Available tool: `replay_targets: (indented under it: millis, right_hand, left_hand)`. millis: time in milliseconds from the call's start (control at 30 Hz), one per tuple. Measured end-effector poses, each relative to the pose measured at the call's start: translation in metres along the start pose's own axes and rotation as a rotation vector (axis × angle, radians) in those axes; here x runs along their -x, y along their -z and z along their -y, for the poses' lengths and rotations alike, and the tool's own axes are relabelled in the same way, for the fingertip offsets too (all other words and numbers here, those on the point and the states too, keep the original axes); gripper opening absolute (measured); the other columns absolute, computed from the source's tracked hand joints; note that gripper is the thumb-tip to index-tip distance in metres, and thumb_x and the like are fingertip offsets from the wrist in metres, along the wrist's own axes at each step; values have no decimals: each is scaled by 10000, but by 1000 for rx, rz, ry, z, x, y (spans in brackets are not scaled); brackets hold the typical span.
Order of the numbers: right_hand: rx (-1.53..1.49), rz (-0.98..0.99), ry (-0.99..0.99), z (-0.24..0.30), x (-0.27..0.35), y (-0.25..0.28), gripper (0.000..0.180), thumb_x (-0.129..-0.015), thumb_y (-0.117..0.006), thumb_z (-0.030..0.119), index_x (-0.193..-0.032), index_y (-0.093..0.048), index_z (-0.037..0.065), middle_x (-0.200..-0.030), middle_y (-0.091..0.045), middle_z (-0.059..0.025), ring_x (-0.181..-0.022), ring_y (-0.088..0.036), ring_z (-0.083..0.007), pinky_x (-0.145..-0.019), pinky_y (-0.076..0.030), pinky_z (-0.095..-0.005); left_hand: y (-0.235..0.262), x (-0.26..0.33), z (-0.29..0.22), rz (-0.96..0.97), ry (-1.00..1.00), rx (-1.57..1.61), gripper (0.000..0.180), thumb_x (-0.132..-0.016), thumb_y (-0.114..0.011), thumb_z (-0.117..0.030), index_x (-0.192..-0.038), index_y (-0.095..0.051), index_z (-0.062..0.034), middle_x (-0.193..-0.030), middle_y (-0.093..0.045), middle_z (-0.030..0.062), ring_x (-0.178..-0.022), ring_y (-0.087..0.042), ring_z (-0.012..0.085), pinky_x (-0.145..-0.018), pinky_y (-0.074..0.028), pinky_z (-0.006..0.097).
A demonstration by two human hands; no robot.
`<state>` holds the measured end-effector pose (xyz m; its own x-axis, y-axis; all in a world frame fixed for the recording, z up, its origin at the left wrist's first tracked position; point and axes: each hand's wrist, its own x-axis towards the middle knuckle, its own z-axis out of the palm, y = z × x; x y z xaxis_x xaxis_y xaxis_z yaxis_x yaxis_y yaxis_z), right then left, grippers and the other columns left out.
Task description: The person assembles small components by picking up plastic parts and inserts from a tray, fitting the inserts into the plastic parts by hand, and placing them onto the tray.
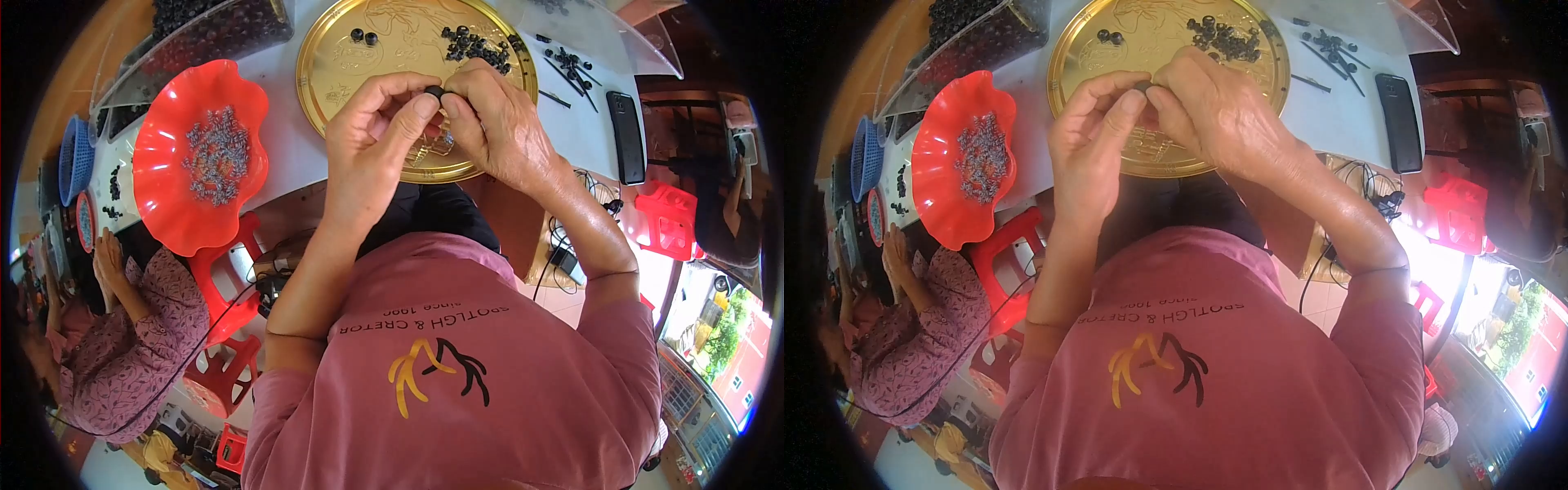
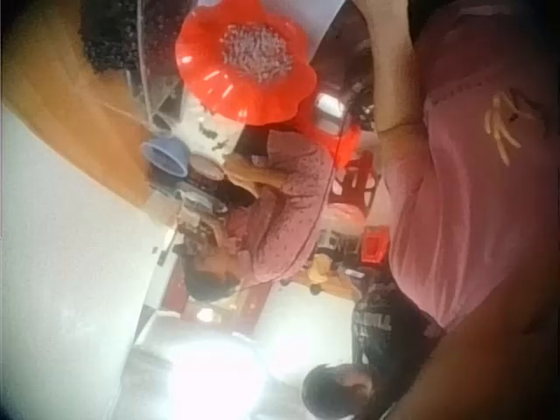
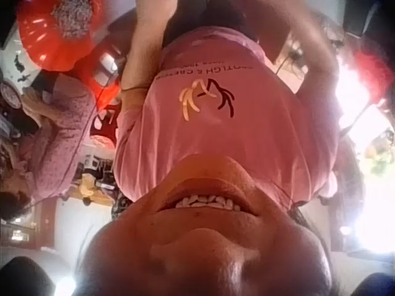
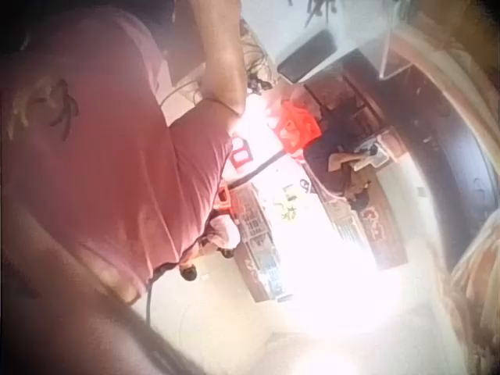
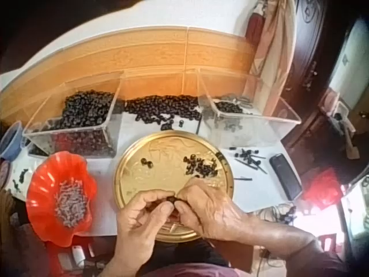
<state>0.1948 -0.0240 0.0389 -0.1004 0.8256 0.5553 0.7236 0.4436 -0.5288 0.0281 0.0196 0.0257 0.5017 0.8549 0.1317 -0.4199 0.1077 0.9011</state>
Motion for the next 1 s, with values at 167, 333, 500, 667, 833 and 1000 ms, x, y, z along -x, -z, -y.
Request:
replay_targets:
  millis: [167, 333, 500, 667, 833, 1000]
  right_hand:
    - [16, 216, -60, -5, 4, 8, 136, -919, -593, 128, -909, -508, 23, -758, -539, -175, -699, -587, -383, -588, -468, -469]
    - [-81, 313, -207, 2, 0, 16, 174, -946, -564, 178, -954, -513, 13, -784, -568, -197, -756, -594, -413, -653, -471, -482]
    - [-81, 334, -202, -1, 2, 20, 192, -957, -562, 206, -1011, -521, 26, -845, -592, -202, -818, -603, -414, -680, -476, -474]
    - [3, 333, -41, -2, 1, 20, 188, -938, -584, 192, -1031, -517, 43, -924, -594, -192, -814, -606, -405, -660, -480, -471]
    - [31, 333, -66, 1, 2, 18, 180, -918, -591, 152, -1015, -507, 25, -855, -596, -206, -782, -607, -407, -649, -480, -469]
    - [81, 360, -144, 4, -4, 23, 186, -917, -583, 156, -989, -500, 6, -803, -595, -221, -765, -606, -420, -652, -477, -478]
  left_hand:
    - [10, -4, -5, 76, 57, -159, 170, -926, -642, -14, -1086, -647, 42, -912, -677, 71, -807, -636, 103, -758, -539, 239]
    - [20, -13, -3, 135, 118, -61, 167, -913, -659, -22, -1068, -669, 39, -900, -692, 85, -801, -662, 131, -769, -549, 253]
    - [26, -18, -4, 154, 201, 10, 192, -922, -654, -48, -1093, -670, 35, -894, -703, 107, -811, -681, 157, -777, -562, 278]
    - [32, -17, -4, 183, 323, 191, 175, -926, -643, -42, -1082, -679, 29, -872, -705, 107, -807, -685, 165, -780, -569, 288]
    - [28, -14, -4, 153, 244, 2, 171, -920, -660, -60, -1062, -686, 31, -874, -705, 101, -789, -682, 151, -762, -570, 271]
    - [31, -13, -3, 141, 161, -226, 178, -912, -679, -78, -1055, -690, 29, -873, -705, 97, -769, -678, 135, -738, -566, 251]
